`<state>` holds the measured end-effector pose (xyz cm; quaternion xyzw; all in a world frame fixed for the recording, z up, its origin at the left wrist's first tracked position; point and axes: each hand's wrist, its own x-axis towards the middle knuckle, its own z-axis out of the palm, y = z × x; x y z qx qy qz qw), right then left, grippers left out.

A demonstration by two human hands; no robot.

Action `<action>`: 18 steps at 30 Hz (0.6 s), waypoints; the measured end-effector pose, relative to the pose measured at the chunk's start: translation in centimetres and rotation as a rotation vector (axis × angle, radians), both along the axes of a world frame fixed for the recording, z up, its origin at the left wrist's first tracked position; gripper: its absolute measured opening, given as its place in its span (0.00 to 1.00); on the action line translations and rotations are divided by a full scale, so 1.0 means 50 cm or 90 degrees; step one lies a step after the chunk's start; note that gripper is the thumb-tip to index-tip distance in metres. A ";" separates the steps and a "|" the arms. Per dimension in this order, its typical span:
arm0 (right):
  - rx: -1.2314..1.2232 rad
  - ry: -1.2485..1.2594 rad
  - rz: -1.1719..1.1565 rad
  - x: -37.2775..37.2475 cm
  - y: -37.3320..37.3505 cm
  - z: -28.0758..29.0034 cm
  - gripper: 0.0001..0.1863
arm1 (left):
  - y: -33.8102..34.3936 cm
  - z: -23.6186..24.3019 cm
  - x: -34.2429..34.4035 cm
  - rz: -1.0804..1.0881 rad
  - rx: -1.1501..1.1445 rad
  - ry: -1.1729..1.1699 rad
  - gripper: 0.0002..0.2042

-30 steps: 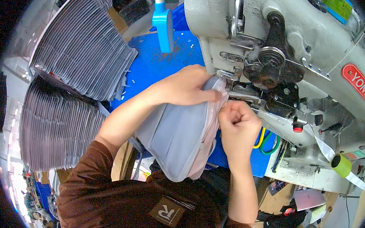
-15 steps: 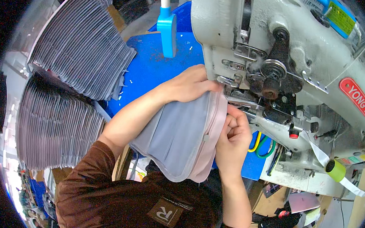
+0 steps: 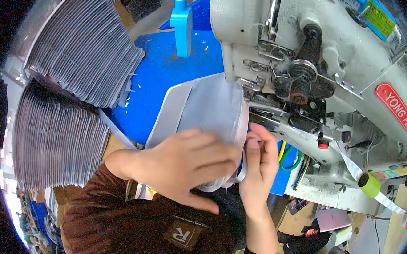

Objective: Operating an industrial sewing machine to stitch the edges and trim onto a mesh storage organizer.

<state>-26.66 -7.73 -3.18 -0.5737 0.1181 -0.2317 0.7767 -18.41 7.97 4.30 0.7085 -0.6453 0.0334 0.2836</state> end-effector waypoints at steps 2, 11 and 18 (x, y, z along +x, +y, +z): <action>-0.110 -0.009 -0.108 -0.021 0.002 -0.002 0.17 | 0.015 -0.003 -0.006 -0.050 0.089 -0.021 0.24; -0.888 -0.026 0.065 -0.044 0.029 0.069 0.19 | 0.024 -0.058 -0.018 0.136 -0.340 -0.022 0.14; -0.891 -0.057 0.191 -0.016 0.003 0.097 0.13 | 0.032 -0.054 -0.016 0.185 -0.369 -0.030 0.13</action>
